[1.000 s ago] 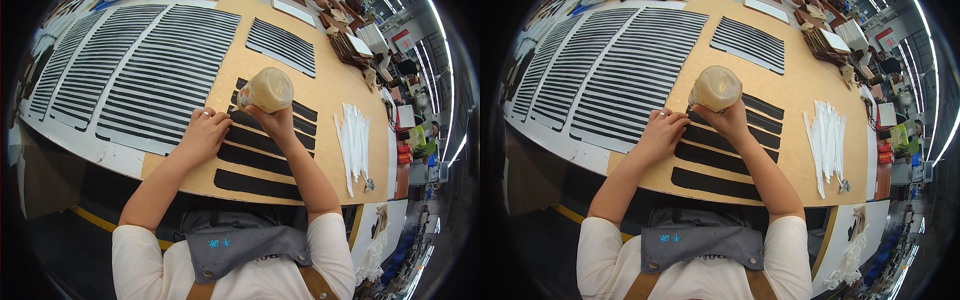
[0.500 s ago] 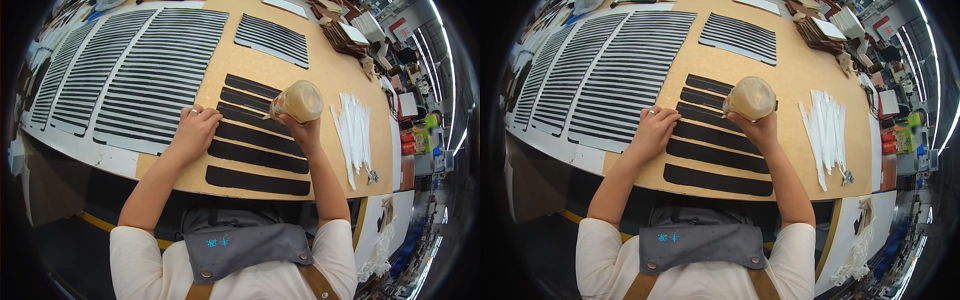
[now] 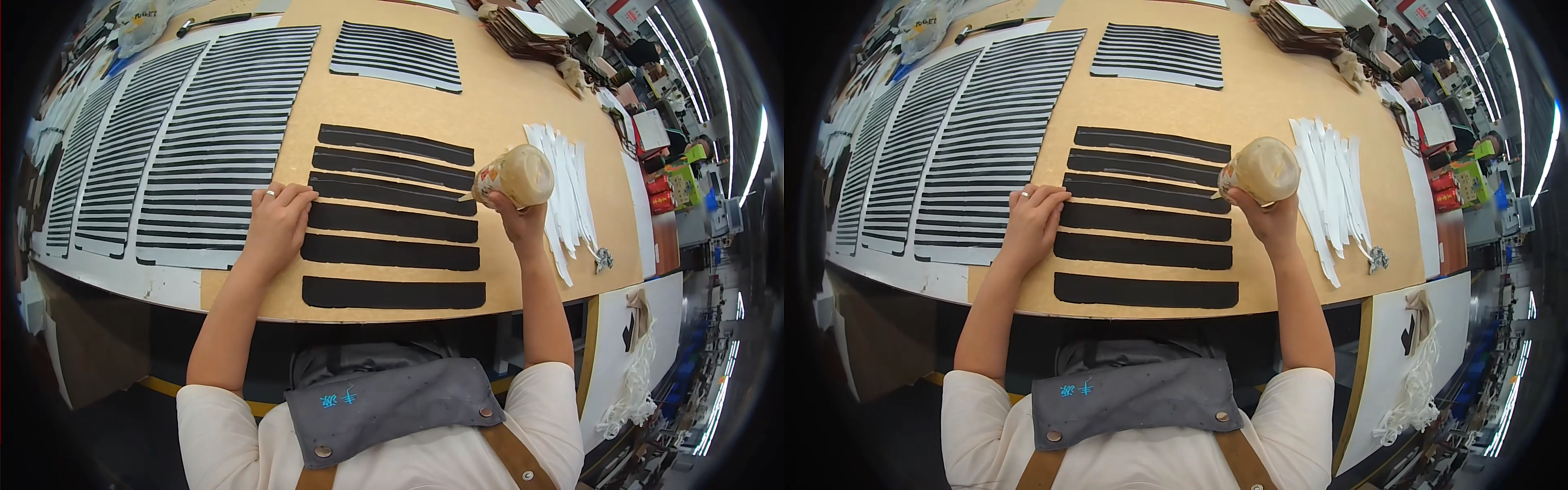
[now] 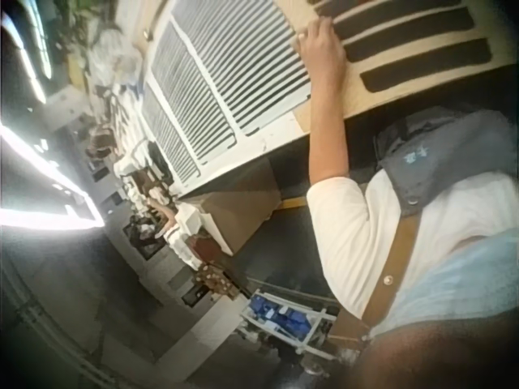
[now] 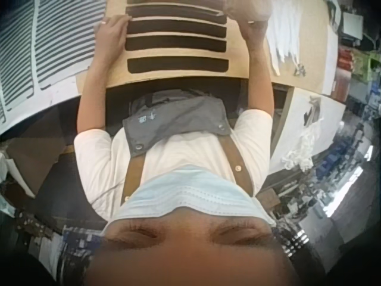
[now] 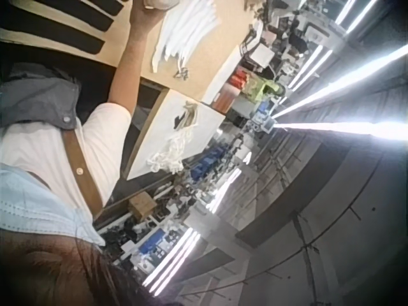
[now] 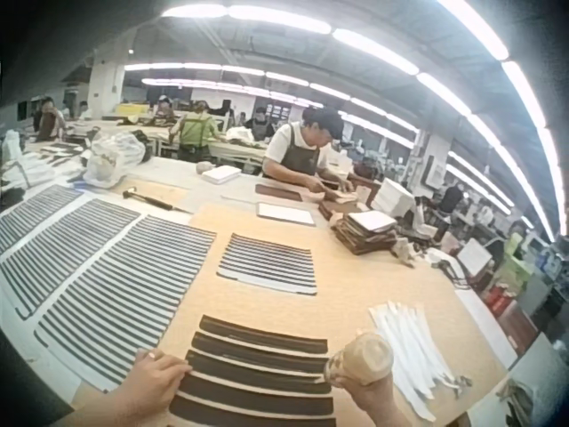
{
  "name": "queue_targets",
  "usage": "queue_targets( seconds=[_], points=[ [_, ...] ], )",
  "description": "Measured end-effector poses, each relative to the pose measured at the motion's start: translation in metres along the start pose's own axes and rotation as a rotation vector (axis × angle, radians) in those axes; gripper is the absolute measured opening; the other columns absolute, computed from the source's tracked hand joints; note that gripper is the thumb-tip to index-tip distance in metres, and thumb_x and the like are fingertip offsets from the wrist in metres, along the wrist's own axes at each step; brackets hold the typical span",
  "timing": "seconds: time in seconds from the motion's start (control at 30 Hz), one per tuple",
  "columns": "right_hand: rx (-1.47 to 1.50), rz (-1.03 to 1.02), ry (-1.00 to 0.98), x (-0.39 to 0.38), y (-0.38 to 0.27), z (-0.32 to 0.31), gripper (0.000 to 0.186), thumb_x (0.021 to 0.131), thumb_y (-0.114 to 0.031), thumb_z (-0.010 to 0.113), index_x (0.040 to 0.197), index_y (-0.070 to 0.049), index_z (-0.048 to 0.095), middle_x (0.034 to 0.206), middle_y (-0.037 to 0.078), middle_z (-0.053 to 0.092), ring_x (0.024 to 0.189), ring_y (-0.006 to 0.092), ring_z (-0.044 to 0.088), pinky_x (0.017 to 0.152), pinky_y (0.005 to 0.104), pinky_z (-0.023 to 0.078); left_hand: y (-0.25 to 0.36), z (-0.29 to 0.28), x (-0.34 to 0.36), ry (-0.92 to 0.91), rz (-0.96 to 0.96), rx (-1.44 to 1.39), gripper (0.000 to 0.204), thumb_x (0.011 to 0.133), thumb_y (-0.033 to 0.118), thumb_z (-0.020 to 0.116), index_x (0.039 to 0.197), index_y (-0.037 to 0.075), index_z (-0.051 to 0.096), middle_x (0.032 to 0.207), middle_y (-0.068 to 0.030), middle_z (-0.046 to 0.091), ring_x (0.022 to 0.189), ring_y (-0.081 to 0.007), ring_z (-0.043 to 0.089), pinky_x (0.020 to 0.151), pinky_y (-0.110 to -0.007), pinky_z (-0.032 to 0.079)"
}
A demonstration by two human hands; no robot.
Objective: Assembling and gluing leather strips for goods production.
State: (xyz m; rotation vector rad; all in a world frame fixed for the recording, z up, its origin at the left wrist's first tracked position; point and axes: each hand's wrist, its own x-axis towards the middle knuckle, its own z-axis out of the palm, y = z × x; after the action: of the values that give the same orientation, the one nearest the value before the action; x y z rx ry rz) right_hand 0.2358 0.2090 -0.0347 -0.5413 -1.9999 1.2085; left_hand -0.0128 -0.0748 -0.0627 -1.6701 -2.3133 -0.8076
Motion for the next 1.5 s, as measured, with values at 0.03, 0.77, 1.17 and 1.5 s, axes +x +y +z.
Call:
queue_targets(
  seconds=[0.03,0.77,1.17,1.5],
  points=[
    [-0.004,0.034,0.009,-0.001,0.001,-0.005,0.056,0.077,-0.01,0.081,0.123,0.001,0.051,0.114,0.01,0.063,0.104,0.0193,0.062,0.088,0.033,0.053,0.0,0.0,0.0,0.004,0.002,0.001,0.021,0.084,0.001,0.061,0.103,0.006,0.066,0.102,-0.0022,0.064,0.095,-0.0219,0.057,0.087,-0.037,0.036],
    [0.321,-0.063,-0.233,0.018,-0.048,0.117,0.054,0.081,-0.016,0.079,0.124,0.0,0.051,0.111,0.011,0.062,0.1,0.0201,0.063,0.083,0.032,0.055,-0.003,0.001,-0.003,-0.008,-0.01,-0.047,0.022,0.082,0.001,0.062,0.102,0.009,0.068,0.104,-0.0019,0.065,0.096,-0.021,0.056,0.087,-0.036,0.036],
    [0.198,-0.066,-0.354,0.023,-0.045,0.13,0.059,0.075,-0.012,0.084,0.122,-0.001,0.051,0.113,0.01,0.062,0.104,0.0196,0.061,0.091,0.0328,0.051,-0.003,0.0,-0.003,-0.019,-0.017,-0.061,0.023,0.081,0.001,0.063,0.103,0.009,0.068,0.105,-0.0014,0.065,0.094,-0.0209,0.055,0.088,-0.037,0.036],
    [0.168,-0.057,-0.193,0.009,-0.028,0.075,0.063,0.073,-0.014,0.086,0.122,-0.001,0.049,0.114,0.01,0.062,0.103,0.0197,0.062,0.09,0.033,0.052,-0.002,0.001,-0.002,-0.01,-0.013,-0.055,0.022,0.083,0.0,0.061,0.102,0.008,0.068,0.103,-0.0028,0.065,0.096,-0.0216,0.056,0.085,-0.036,0.036]
  ],
)
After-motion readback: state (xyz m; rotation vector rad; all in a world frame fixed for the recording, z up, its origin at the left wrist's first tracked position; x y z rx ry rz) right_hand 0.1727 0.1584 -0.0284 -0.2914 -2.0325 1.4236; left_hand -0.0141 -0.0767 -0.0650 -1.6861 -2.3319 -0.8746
